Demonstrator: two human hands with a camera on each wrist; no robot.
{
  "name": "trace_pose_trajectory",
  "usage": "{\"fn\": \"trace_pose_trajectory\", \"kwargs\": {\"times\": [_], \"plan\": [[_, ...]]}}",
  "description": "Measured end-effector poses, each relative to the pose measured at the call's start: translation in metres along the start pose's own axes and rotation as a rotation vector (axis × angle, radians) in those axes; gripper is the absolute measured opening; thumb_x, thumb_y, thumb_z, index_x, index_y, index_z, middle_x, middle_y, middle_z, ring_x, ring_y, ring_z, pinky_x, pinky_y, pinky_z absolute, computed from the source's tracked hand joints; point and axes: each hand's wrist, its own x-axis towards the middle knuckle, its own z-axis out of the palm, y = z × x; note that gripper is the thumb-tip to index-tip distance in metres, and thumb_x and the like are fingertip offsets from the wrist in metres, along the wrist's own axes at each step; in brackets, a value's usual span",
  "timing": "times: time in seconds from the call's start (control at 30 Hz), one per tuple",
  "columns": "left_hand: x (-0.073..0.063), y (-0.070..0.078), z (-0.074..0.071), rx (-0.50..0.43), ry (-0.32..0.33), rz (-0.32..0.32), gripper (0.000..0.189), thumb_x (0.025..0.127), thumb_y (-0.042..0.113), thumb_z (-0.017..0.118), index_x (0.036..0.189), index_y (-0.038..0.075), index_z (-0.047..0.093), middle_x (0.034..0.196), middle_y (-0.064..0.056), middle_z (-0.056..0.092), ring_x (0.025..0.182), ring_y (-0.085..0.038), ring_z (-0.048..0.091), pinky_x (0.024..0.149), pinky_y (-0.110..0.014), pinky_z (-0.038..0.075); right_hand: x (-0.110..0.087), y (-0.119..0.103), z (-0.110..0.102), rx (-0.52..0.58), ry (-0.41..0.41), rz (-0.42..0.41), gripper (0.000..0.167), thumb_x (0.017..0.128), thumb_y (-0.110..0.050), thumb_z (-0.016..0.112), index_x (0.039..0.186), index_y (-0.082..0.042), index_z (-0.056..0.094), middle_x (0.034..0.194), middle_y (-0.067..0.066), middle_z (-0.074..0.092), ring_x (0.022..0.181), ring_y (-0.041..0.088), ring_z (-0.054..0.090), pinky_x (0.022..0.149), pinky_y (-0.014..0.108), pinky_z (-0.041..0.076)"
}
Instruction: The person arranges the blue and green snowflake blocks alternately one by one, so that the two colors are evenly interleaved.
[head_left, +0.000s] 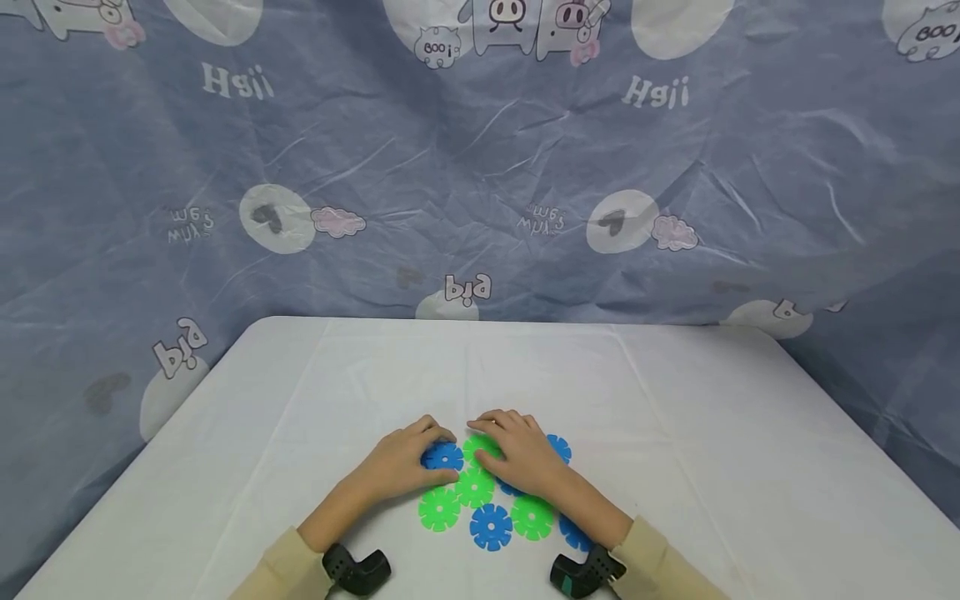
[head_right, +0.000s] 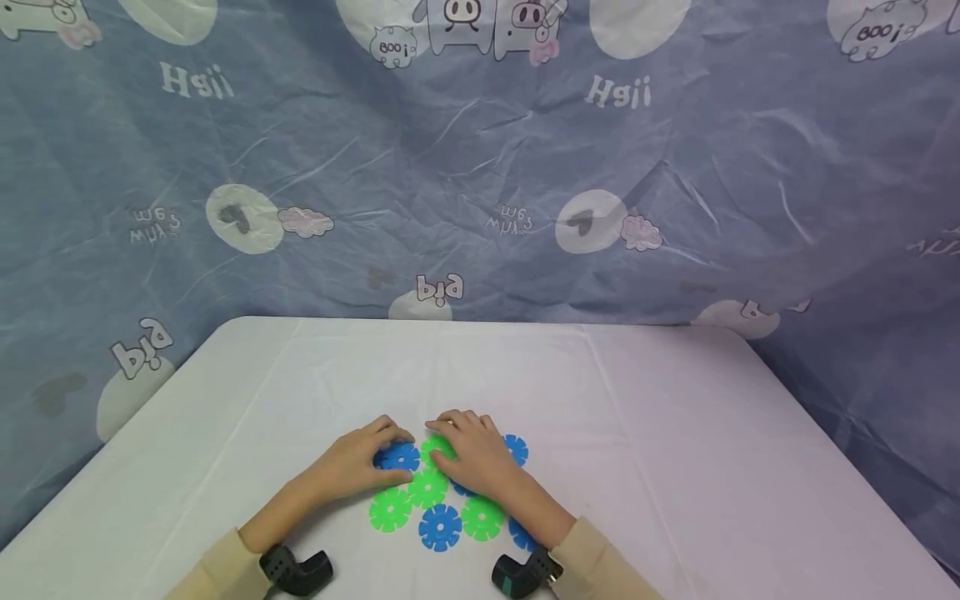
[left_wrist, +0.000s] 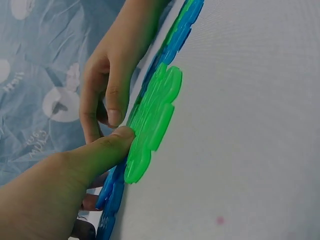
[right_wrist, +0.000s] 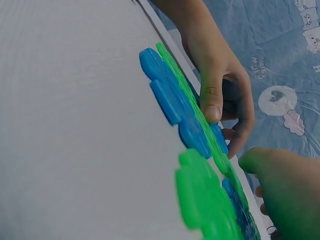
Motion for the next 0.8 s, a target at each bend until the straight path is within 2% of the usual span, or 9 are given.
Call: {"fn": "trace_pose_trajectory", "kwargs": {"times": [0.17,0.33,0.47,0.6,0.8], "plan": [[0.001,-0.002,0.003,-0.071,0.005,-0.017,0.05,0.075,0.057,0.062,0.112,0.023,0.057,0.101,0.007,0.053,0.081,-0.007,0.052,0.072,-0.029,0.044,-0.001,0.001,0.002,0.024,-0.021,0.025,0.04,0.086,-0.034,0.057,0.124,-0.021,0.055,0.119,0.002,0.055,0.109,0.021,0.051,0.089,0.041,0.042],[0.001,-0.004,0.007,-0.218,0.045,-0.092,0.052,0.076,0.049,0.066,0.116,0.02,0.051,0.111,0.001,0.058,0.095,-0.014,0.056,0.081,-0.038,0.045,-0.002,0.002,0.003,0.097,-0.038,0.058,0.041,0.086,-0.032,0.058,0.125,-0.019,0.054,0.118,0.004,0.054,0.104,0.022,0.055,0.085,0.041,0.046],[0.0,-0.006,0.01,-0.277,0.064,-0.135,0.048,0.077,0.046,0.066,0.115,0.023,0.048,0.113,-0.003,0.059,0.099,-0.017,0.056,0.085,-0.043,0.045,-0.003,0.004,0.005,0.117,-0.055,0.074,0.043,0.087,-0.035,0.057,0.127,-0.019,0.053,0.119,0.003,0.053,0.104,0.022,0.055,0.086,0.042,0.046],[0.001,-0.007,0.011,-0.322,0.069,-0.148,0.043,0.079,0.043,0.065,0.114,0.025,0.047,0.104,-0.002,0.059,0.088,-0.014,0.055,0.077,-0.039,0.046,-0.003,0.005,0.007,0.124,-0.065,0.077,0.045,0.087,-0.039,0.055,0.128,-0.019,0.052,0.12,0.003,0.053,0.107,0.022,0.053,0.088,0.042,0.044],[0.003,-0.007,0.011,-0.411,0.063,-0.137,0.038,0.082,0.037,0.063,0.114,0.023,0.047,0.085,0.002,0.054,0.07,-0.01,0.048,0.063,-0.026,0.04,-0.004,0.007,0.006,0.114,-0.086,0.074,0.047,0.086,-0.043,0.055,0.126,-0.019,0.053,0.12,0.003,0.052,0.109,0.022,0.051,0.09,0.043,0.042]]}}
